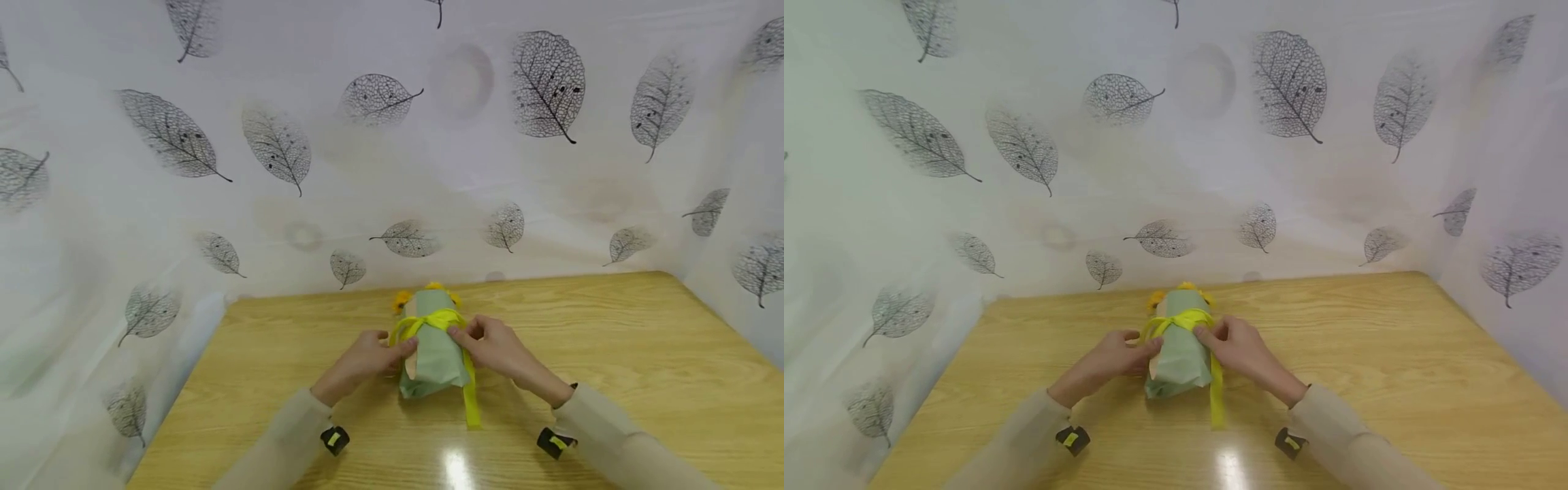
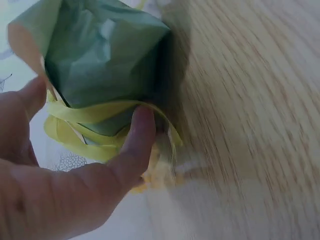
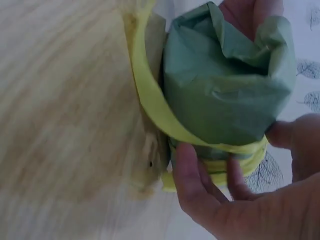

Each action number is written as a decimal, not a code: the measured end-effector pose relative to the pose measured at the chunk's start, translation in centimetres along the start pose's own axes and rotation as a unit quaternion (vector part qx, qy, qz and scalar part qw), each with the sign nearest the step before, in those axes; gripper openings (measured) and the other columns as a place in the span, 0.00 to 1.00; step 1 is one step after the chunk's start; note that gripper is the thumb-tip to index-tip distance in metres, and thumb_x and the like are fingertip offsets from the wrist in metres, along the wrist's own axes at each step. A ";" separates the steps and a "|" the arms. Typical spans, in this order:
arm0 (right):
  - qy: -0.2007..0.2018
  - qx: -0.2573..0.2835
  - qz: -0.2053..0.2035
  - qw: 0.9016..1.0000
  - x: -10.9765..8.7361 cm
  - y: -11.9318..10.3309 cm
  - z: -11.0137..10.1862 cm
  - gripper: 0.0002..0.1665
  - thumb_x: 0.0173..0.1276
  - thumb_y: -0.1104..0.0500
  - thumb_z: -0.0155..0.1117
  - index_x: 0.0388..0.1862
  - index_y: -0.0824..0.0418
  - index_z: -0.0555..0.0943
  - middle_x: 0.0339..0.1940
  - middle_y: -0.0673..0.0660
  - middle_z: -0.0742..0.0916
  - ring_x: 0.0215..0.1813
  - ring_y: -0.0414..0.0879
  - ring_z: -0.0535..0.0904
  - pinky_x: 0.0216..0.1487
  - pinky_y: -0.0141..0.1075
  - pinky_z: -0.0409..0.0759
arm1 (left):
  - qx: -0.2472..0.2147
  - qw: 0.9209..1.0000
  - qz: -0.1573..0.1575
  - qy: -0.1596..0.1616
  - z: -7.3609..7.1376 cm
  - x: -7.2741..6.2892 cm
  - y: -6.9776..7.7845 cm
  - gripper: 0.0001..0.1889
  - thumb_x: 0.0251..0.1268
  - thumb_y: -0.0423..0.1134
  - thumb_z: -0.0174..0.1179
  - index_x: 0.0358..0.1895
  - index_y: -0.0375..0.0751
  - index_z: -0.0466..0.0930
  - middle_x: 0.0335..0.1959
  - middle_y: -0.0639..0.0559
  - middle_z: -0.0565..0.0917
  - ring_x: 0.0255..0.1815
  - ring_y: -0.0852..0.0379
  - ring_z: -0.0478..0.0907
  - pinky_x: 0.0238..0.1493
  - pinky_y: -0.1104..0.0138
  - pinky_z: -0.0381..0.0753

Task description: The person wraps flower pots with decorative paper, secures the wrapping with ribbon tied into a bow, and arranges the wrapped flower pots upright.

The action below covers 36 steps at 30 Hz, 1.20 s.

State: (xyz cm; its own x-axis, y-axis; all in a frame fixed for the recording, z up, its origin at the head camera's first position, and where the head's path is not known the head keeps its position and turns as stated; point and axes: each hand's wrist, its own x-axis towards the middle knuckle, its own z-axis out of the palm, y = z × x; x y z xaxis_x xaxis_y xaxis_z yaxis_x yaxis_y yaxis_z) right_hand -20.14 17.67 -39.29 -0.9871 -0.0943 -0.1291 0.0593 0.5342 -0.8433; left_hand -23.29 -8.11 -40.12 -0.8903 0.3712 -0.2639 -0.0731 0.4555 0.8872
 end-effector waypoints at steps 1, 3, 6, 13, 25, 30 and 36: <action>-0.011 0.001 0.009 1.000 0.2 0.0 -0.1 0.29 0.75 0.38 0.61 0.46 0.65 0.79 0.44 0.60 0.86 0.35 0.46 0.85 0.38 0.42 0.88 | -0.006 1.000 -0.007 -0.012 0.0 0.1 0.1 0.51 0.67 0.62 0.65 0.71 0.17 0.60 0.62 0.26 0.79 0.55 0.42 0.86 0.60 0.51 0.84; -0.037 0.007 0.024 0.999 0.5 0.0 -0.5 0.33 0.75 0.38 0.60 0.53 0.68 0.79 0.45 0.62 0.86 0.35 0.46 0.86 0.39 0.42 0.89 | -0.025 0.999 -0.021 -0.034 -0.1 0.3 0.2 0.45 0.67 0.59 0.66 0.66 0.16 0.68 0.58 0.29 0.82 0.52 0.44 0.87 0.56 0.54 0.86; -0.080 0.016 0.036 0.996 1.0 0.0 -1.0 0.38 0.77 0.38 0.59 0.60 0.74 0.78 0.42 0.62 0.87 0.33 0.46 0.87 0.39 0.43 0.90 | -0.050 0.996 -0.042 -0.059 -0.4 0.8 0.4 0.36 0.67 0.54 0.68 0.58 0.19 0.77 0.52 0.36 0.86 0.50 0.48 0.87 0.55 0.58 0.87; -0.138 0.061 0.053 0.987 1.8 -0.1 -1.6 0.37 0.77 0.41 0.60 0.60 0.75 0.79 0.26 0.54 0.82 0.31 0.44 0.83 0.42 0.42 0.90 | -0.083 0.989 -0.075 -0.093 -0.9 2.0 0.6 0.27 0.66 0.50 0.69 0.52 0.26 0.83 0.44 0.44 0.89 0.41 0.58 0.87 0.53 0.62 0.87; -0.121 0.015 -0.001 0.993 2.2 -1.3 -2.9 0.39 0.75 0.44 0.64 0.68 0.76 0.73 0.61 0.70 0.83 0.52 0.52 0.86 0.46 0.45 0.88 | -0.028 0.997 0.027 -0.064 -1.1 2.3 1.6 0.25 0.60 0.45 0.74 0.56 0.34 0.82 0.50 0.45 0.86 0.47 0.55 0.84 0.55 0.59 0.86; -0.110 0.002 -0.033 0.993 2.6 -1.6 -3.3 0.36 0.72 0.47 0.68 0.67 0.71 0.74 0.64 0.69 0.82 0.57 0.54 0.83 0.48 0.45 0.86 | 0.034 0.995 0.090 -0.010 -1.0 2.1 2.4 0.30 0.54 0.46 0.78 0.58 0.37 0.81 0.51 0.46 0.87 0.50 0.54 0.83 0.58 0.58 0.84; -0.079 0.003 -0.089 0.993 2.7 -1.3 -3.4 0.33 0.68 0.52 0.73 0.65 0.67 0.74 0.58 0.64 0.85 0.56 0.52 0.84 0.54 0.45 0.86 | 0.080 0.984 0.154 0.048 -0.5 2.3 2.3 0.34 0.50 0.44 0.79 0.62 0.39 0.79 0.54 0.47 0.87 0.52 0.53 0.84 0.56 0.59 0.85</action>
State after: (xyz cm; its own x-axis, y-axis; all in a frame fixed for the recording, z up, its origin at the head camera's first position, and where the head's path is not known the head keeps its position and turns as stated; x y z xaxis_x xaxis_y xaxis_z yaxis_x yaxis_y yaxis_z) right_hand -23.36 19.57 -36.80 -0.9462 -0.3182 -0.0584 -0.1120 0.4916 -0.8636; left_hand -25.78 -6.62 -38.51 -0.8981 0.4368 0.0513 0.2713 0.4583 0.8464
